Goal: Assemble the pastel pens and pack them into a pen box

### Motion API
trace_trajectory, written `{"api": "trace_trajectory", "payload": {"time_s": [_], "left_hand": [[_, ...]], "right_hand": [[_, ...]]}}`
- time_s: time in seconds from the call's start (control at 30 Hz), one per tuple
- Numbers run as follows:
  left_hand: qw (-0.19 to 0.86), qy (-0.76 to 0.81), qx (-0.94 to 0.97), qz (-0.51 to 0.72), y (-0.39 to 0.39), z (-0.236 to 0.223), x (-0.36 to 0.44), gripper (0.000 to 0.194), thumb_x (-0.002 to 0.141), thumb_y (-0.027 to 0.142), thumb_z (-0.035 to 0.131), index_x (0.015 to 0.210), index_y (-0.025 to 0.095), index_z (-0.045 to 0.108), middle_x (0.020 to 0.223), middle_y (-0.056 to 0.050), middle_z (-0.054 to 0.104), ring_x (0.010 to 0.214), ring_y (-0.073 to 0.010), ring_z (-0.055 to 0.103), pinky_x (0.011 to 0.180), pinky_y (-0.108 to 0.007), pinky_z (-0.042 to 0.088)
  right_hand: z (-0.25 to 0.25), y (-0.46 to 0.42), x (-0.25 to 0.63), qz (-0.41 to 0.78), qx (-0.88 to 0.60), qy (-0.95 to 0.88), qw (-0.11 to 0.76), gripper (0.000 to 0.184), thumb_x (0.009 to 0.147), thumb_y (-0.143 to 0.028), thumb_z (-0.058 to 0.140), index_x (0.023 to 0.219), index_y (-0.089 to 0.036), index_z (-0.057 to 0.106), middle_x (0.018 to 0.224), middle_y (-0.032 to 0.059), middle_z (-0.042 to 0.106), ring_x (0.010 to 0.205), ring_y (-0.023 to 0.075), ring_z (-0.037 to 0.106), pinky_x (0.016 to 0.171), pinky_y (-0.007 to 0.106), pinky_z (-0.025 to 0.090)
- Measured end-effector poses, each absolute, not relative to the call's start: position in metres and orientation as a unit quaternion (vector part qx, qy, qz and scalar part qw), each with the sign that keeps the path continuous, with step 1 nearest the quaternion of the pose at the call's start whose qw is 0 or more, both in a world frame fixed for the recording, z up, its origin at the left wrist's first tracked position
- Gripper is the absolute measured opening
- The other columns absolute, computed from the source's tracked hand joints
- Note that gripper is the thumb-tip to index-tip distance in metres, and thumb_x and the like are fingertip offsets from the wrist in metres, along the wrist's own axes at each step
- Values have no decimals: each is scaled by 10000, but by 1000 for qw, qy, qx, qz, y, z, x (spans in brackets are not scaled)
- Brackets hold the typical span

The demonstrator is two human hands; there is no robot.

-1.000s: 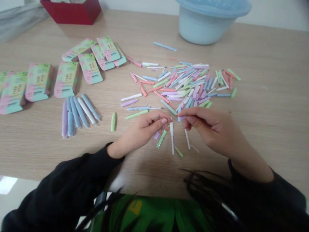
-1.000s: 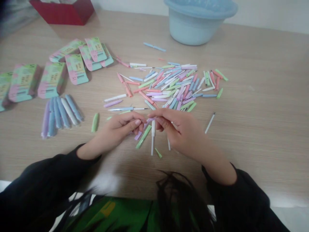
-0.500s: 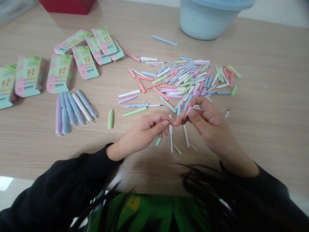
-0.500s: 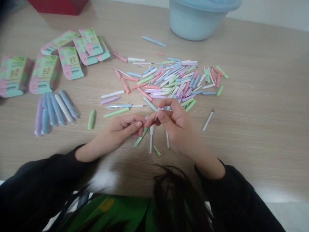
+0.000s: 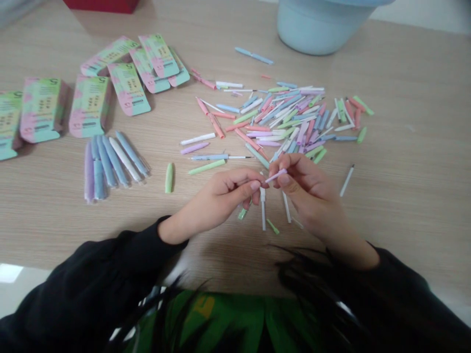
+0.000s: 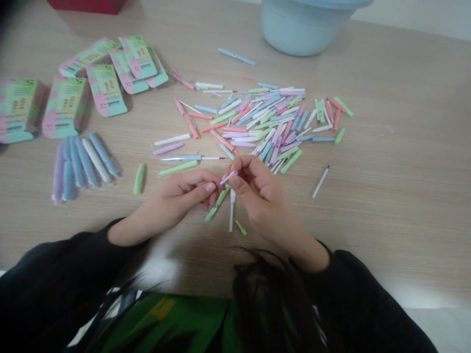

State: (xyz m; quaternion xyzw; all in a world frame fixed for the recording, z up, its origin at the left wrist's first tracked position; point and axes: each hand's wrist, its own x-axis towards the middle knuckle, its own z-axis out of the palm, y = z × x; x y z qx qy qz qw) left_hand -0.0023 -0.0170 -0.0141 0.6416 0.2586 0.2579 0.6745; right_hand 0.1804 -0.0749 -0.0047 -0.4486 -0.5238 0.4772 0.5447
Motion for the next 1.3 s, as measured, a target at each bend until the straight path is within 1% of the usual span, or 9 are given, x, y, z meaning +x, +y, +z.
{"api": "trace_trajectory", "payload": {"time_s": [0.23, 0.4, 0.6, 0.8, 0.93, 1.1, 1.17, 1.23, 1.3], "left_hand": [[677, 240, 643, 266, -18, -14, -3, 156, 1001, 236, 579, 933, 143, 685, 731, 14, 613, 649, -100, 540, 619, -196, 460], [679, 241, 643, 259, -17, -14, -2, 168, 999, 226, 580, 902, 142, 688, 726, 14, 604, 651, -101, 536, 621, -195, 462], [690, 245, 625, 272, -18, -15, -1, 148, 996, 221, 587, 921, 148, 691, 733, 14, 609, 647, -101, 534, 614, -197, 460], [699, 231, 620, 271, -17, -18, 0, 160, 1008, 207, 569, 917, 144, 685, 726, 19, 604, 649, -92, 528, 616, -185, 449], [696, 229, 627, 263, -16, -18, -2, 178, 1021, 226, 555, 920, 141, 676, 724, 21, 603, 640, -88, 517, 618, -183, 444], [677, 225, 656, 245, -16, -12, -2, 261, 1023, 220, 552, 795, 136, 649, 682, 24, 599, 637, -83, 535, 636, -179, 450], [690, 236, 639, 245, -17, -11, -2, 213, 1006, 230, 588, 832, 133, 662, 708, 16, 644, 609, -78, 547, 612, -182, 455], [717, 251, 600, 250, -17, -10, -2, 121, 978, 238, 638, 914, 137, 656, 746, 7, 704, 557, -73, 552, 561, -183, 449], [744, 254, 563, 256, -17, -9, -4, 137, 942, 259, 695, 922, 151, 614, 760, -2, 748, 502, -67, 547, 511, -181, 432]], "right_hand": [[-4, -75, 178, 487, -438, -511, 557, 129, 941, -329, 687, 906, -258, 586, 862, -6, 598, 776, 157, 582, 741, 313, 524], [-2, -77, 177, 488, -437, -511, 557, 96, 947, -285, 683, 908, -251, 602, 877, -7, 603, 753, 142, 582, 723, 300, 514], [-1, -77, 177, 475, -455, -514, 551, 147, 932, -347, 704, 899, -257, 593, 879, -6, 606, 757, 151, 579, 732, 313, 516], [-6, -76, 183, 464, -457, -540, 533, 110, 966, -301, 656, 911, -243, 580, 858, -4, 594, 764, 148, 581, 736, 303, 503], [-8, -77, 191, 413, -482, -604, 482, 60, 997, -276, 596, 964, -233, 569, 856, 1, 589, 795, 158, 596, 754, 316, 488], [-3, -78, 191, 313, -492, -698, 415, 27, 977, -194, 585, 957, -211, 580, 849, 1, 605, 789, 145, 610, 747, 299, 498], [-1, -78, 190, 276, -493, -716, 409, 41, 967, -173, 592, 966, -210, 608, 862, 2, 640, 774, 137, 616, 739, 289, 510], [0, -78, 189, 246, -502, -716, 418, 64, 960, -181, 614, 991, -217, 657, 880, 8, 685, 775, 141, 636, 738, 292, 527], [-1, -78, 188, 228, -511, -710, 427, 90, 941, -180, 647, 980, -229, 713, 881, 12, 723, 798, 154, 666, 749, 301, 545]]}}
